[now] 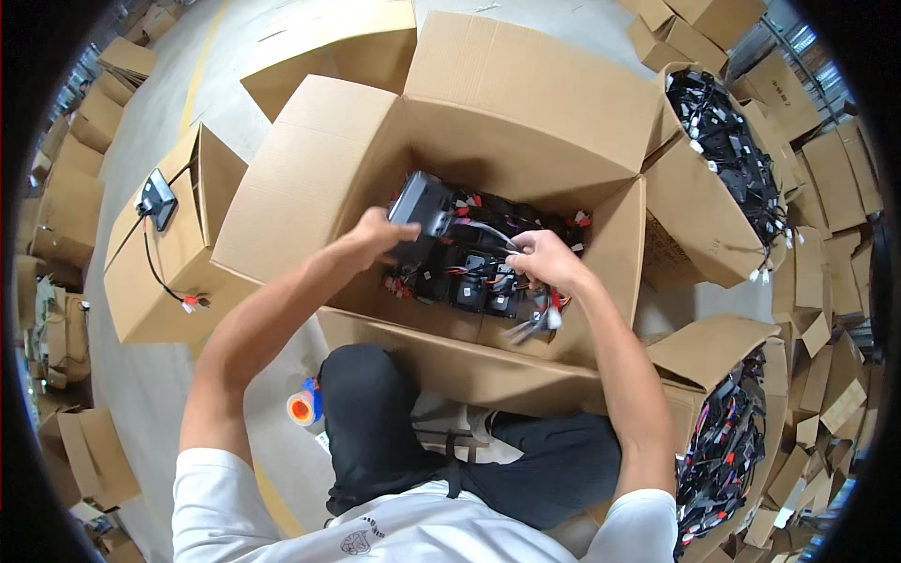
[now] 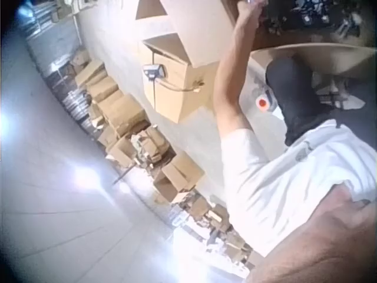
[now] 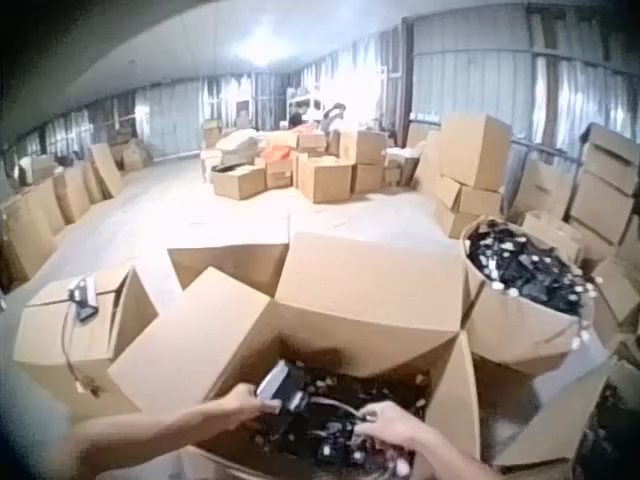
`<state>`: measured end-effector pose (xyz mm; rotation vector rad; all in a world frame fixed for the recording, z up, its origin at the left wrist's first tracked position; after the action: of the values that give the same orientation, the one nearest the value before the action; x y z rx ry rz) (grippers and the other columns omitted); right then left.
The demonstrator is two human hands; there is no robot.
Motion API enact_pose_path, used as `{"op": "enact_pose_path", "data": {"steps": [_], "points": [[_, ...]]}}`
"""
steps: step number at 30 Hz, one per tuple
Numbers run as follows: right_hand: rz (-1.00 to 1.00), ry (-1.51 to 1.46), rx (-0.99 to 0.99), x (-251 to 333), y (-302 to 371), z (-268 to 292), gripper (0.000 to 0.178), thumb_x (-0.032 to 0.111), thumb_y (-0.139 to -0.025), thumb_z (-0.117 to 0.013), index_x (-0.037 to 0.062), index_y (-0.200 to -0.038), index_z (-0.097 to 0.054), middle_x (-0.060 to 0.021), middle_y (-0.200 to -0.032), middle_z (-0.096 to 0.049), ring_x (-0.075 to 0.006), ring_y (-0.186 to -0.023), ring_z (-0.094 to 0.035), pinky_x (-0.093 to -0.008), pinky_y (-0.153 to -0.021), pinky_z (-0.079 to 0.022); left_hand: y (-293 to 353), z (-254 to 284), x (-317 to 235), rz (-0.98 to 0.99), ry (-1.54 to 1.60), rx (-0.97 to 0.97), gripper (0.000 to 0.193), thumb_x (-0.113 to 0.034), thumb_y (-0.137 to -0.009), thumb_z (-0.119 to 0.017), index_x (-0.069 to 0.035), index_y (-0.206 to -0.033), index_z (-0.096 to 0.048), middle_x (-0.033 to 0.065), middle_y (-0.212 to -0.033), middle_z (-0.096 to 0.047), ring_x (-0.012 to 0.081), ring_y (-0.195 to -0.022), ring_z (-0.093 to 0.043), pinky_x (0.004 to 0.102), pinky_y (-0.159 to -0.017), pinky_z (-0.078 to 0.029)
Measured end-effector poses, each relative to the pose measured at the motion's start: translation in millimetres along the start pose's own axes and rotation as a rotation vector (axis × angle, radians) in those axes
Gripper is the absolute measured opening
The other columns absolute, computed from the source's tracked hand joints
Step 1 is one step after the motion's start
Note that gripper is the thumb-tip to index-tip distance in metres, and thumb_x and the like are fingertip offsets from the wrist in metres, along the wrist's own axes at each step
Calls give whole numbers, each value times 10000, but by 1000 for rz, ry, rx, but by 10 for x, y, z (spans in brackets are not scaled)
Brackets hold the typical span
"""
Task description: The person sorts electronic display units and wiring harnesses by hand, placing them into cardboard boxes.
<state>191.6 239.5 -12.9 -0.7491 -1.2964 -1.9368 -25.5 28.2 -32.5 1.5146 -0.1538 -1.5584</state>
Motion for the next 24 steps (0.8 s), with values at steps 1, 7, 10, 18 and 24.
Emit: {"op": "enact_pose_path", "data": {"steps": [1,7,10,18,24], "points": [[-12,113,-9,-50,-73,-98,429,121,-876,-696,-33,-1269,-619,-141,-876,-722,-113,-601,-633,-311,-544,-546,-195,1,296,67,-127,-67,646,-348,-827,-815,49,-1268,-559,197,-1137,-650,317,-1086,-635,539,-917,-523],[147,590,-87,-213,-756,-753,234,155,-855,-659,20,-1042,-694,-237,-1045,-693,-425,-1026,-652,-516,-899,-525,-1229,-115,1246,259,-544,-235,855,-471,-828,-761,99,-1385,-452,279,-1390,-523,387,-1296,-524,452,-1044,-444],[148,536,-93,-226,-949,-784,229,159,-868,-675,23,-1050,-697,-237,-1032,-695,-426,-1016,-655,-517,-882,-526,-1392,-180,1532,224,-550,-221,853,-487,-853,-729,103,-1396,-437,292,-1408,-503,399,-1319,-500,448,-1085,-402],[239,482,-32,-267,-1034,-906,182,140,-871,-675,6,-993,-691,-254,-945,-695,-435,-938,-667,-527,-831,-533,-1438,-276,1793,317,-615,-44,867,-572,-981,-512,84,-1502,-287,295,-1535,-340,418,-1418,-356,487,-1139,-337],[306,502,15,-220,-991,-1034,161,135,-864,-659,-2,-944,-684,-251,-922,-695,-429,-930,-668,-531,-818,-533,-1367,-278,1698,386,-763,101,803,-485,-967,-581,138,-1426,-366,313,-1497,-387,412,-1390,-405,503,-1092,-396]]}}
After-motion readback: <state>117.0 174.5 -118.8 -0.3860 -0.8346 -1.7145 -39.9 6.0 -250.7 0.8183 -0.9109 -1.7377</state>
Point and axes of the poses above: each hand's wrist, its own y-axis away from the middle knuckle, its own z-axis out of the back of the hand, x = y × z, the point moved 5 cm from there along -y, towards the middle knuckle
